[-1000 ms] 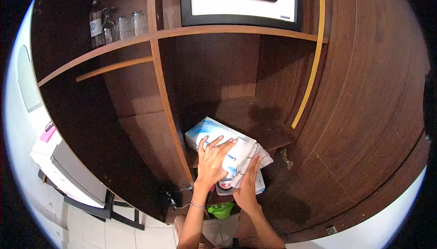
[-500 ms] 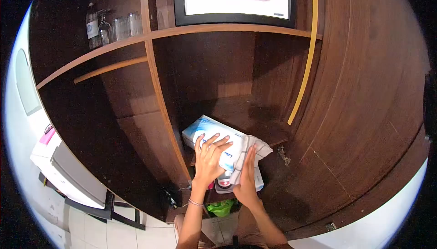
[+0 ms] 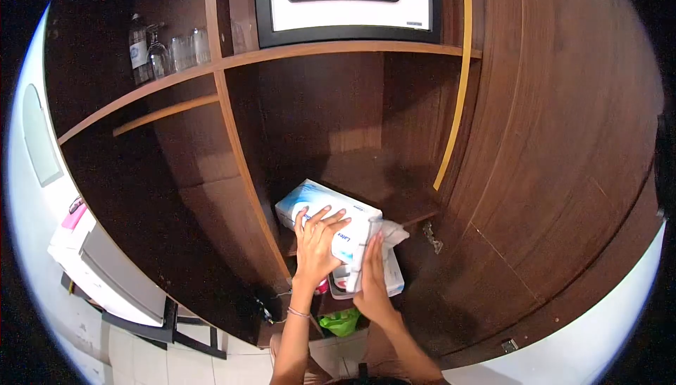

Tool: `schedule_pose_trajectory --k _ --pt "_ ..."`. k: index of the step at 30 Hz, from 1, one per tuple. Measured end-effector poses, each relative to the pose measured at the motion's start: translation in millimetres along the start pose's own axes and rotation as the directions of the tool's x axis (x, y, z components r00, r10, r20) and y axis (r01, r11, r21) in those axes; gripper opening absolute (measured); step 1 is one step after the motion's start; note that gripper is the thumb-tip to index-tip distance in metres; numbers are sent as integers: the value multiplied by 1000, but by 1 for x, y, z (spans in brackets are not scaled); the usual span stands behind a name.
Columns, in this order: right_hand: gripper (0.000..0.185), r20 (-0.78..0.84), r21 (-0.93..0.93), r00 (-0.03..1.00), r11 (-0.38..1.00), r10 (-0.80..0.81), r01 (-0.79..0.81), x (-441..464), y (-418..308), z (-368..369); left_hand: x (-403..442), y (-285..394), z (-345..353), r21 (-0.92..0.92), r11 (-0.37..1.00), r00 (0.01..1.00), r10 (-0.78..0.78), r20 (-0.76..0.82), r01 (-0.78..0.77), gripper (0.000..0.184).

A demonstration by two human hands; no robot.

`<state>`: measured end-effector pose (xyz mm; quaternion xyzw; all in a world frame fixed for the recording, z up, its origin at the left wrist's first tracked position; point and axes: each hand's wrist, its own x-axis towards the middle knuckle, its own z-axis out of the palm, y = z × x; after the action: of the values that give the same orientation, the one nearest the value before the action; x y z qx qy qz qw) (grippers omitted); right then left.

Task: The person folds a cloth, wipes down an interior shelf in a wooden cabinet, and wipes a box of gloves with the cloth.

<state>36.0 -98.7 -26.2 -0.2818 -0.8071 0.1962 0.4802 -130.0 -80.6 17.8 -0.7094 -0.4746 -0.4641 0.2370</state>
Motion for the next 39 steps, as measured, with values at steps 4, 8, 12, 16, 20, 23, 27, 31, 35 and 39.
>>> schedule_pose_trajectory --k 4,8,12,16,20,23,27,31,35,39 --pt "108 23 -5 999 999 42 -42 4 21 -8 0 2 0 -5 1000 1000 -3 -23 3 49" --pt "109 131 64 990 997 44 -53 -14 22 -13 2 3 0 -43 999 999 2 -54 -5 45" --pt "105 154 25 988 1000 -20 16 -17 -3 -27 6 9 -5 -102 995 996 -19 -82 11 45" --pt "103 65 -143 988 978 -142 151 -7 -7 -36 14 19 -13 -226 973 988 -74 -137 42 44" --pt "99 -36 -151 991 981 -132 125 12 1 -46 14 20 -13 -268 963 988 -73 -138 34 47" --pt "102 -234 -37 956 984 -179 175 26 1 -52 17 24 -15 -305 952 985 -77 -153 27 50" --pt "89 -352 388 935 900 -52 196 29 -4 -49 18 22 -14 -457 889 985 -74 -155 -5 55" --pt "79 -344 399 937 914 68 80 18 4 -41 20 29 -16 -612 786 974 -197 -116 86 61" --pt "71 -411 316 910 944 51 89 17 1 -37 14 37 -28 -558 817 973 -220 -73 143 66" --pt "71 -410 366 911 922 40 124 22 -5 -34 -6 52 -33 -300 918 936 -314 -156 258 93"
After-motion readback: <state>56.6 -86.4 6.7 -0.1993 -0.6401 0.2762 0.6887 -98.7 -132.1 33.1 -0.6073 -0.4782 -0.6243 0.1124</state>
